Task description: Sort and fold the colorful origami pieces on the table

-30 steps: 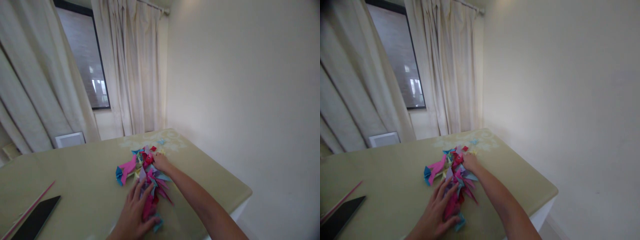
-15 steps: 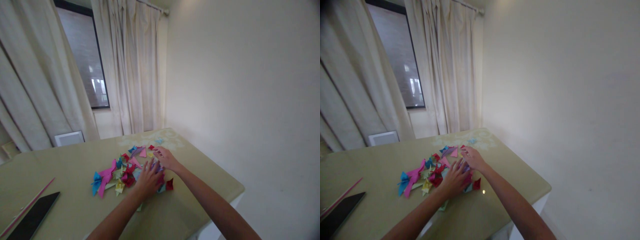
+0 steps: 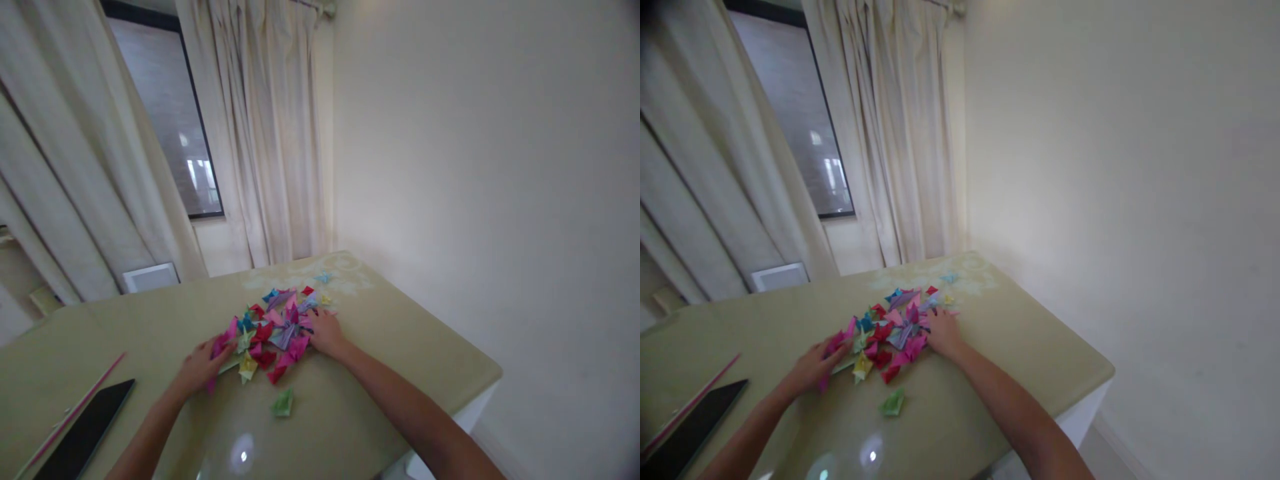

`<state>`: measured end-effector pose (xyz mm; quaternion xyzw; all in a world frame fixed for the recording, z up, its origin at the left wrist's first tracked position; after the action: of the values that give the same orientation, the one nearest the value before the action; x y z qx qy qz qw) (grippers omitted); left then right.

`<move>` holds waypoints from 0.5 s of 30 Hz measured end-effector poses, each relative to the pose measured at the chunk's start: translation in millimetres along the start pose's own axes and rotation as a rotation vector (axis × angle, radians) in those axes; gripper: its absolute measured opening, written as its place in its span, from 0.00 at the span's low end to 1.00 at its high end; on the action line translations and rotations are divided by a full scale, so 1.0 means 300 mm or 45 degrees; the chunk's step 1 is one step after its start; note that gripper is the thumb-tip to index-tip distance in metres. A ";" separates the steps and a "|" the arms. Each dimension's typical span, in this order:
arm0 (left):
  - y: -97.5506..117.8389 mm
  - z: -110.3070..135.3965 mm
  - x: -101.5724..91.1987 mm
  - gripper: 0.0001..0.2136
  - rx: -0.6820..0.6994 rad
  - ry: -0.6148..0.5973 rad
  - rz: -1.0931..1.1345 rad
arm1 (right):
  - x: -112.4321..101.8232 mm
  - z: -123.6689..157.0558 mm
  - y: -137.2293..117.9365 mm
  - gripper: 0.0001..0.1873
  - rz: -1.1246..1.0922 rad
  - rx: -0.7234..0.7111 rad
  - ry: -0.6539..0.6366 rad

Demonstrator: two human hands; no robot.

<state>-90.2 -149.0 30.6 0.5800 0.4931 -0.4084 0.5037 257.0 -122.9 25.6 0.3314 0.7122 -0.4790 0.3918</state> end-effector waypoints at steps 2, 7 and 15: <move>-0.006 0.084 0.034 0.34 0.046 -0.031 0.095 | 0.021 -0.085 -0.011 0.28 -0.027 0.026 0.003; 0.183 0.300 0.097 0.36 0.201 0.031 0.411 | 0.067 -0.241 -0.091 0.29 -0.197 -0.123 -0.072; 0.538 0.375 0.139 0.50 0.597 -0.033 0.123 | -0.012 -0.234 -0.072 0.31 -0.457 -0.394 -0.045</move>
<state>78.7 -254.4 1.5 0.6986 0.3499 -0.4948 0.3804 223.6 -64.0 54.3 0.1270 0.8176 -0.4319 0.3590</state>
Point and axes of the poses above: each hand's wrist, its own z-axis away from the middle knuckle, its own x-axis out of the palm, y = z × x, the point moved 1 cm from there along -z, towards the middle knuckle, and after that the axes turned 5 degrees about -z, right-handed, at the moved point
